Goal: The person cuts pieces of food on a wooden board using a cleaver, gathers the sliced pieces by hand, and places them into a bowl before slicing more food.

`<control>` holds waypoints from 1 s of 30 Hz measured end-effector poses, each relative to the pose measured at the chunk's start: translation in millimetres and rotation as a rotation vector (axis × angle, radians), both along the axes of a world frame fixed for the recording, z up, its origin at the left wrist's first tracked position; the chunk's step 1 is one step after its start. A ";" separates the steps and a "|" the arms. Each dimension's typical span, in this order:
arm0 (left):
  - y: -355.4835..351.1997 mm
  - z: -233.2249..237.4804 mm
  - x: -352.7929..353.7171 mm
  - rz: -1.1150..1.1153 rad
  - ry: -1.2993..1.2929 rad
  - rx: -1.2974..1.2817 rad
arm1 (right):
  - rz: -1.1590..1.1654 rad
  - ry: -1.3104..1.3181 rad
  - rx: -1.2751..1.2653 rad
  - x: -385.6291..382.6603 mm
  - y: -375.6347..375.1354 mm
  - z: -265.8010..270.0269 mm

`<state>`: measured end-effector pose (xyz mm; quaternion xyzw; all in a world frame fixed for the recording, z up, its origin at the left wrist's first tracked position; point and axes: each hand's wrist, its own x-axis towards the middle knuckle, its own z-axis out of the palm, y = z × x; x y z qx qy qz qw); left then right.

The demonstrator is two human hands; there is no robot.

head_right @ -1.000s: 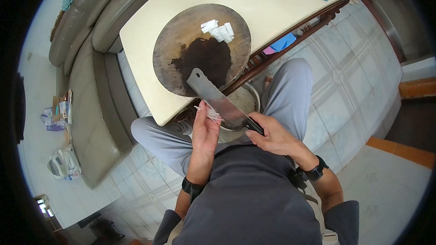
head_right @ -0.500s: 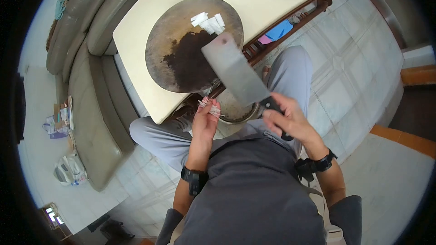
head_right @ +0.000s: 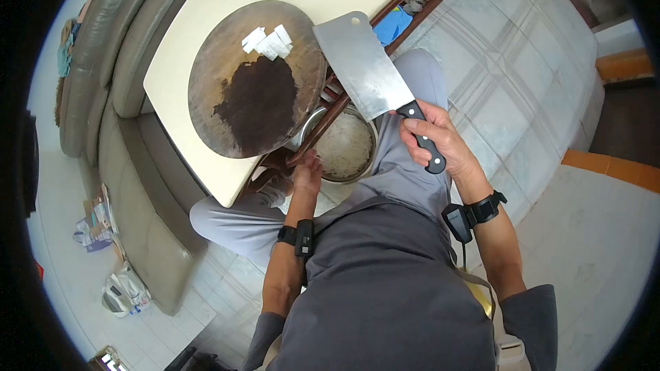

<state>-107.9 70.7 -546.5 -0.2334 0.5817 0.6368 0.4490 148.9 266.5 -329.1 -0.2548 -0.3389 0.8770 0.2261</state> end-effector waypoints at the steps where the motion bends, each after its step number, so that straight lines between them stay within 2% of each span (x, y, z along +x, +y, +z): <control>1: -2.5 -2.1 -0.6 0.008 0.029 0.014 | 0.016 0.003 0.005 0.0 0.7 -0.4; 4: -0.2 15.5 2.2 -0.051 0.160 -0.022 | 0.048 -0.001 0.010 -3.1 0.4 -1.5; 10: -1.9 10.8 6.8 -0.026 0.390 -0.051 | 0.076 -0.001 0.003 -8.0 0.4 -5.2; 17: -6.0 -5.8 5.9 -0.084 0.479 -0.106 | 0.102 0.121 -0.123 -4.0 4.3 -12.0; 20: -9.5 -4.8 7.2 -0.078 0.471 -0.047 | 0.111 0.118 -0.130 -3.7 5.9 -11.1; 22: -12.1 -5.3 4.9 -0.170 0.545 0.027 | 0.120 0.166 -0.126 -2.7 6.9 -15.1; 23: -8.5 2.1 4.7 -0.164 0.564 0.043 | 0.128 0.209 -0.128 -2.3 7.3 -16.0; 25: 1.3 26.6 7.6 -0.194 0.378 -0.098 | 0.121 0.234 -0.122 -0.5 7.5 -15.7; 26: 3.7 38.3 5.9 -0.186 0.396 -0.079 | 0.111 0.258 -0.150 0.8 8.3 -19.1; 28: 5.9 61.8 5.5 -0.481 0.343 0.022 | 0.112 0.294 -0.156 2.5 9.3 -19.6; 29: 7.0 74.6 6.5 -0.472 0.361 0.037 | 0.098 0.264 -0.172 2.7 8.8 -18.9; 30: 8.2 88.6 8.2 -0.579 0.388 0.099 | 0.085 0.234 -0.188 2.5 8.6 -17.7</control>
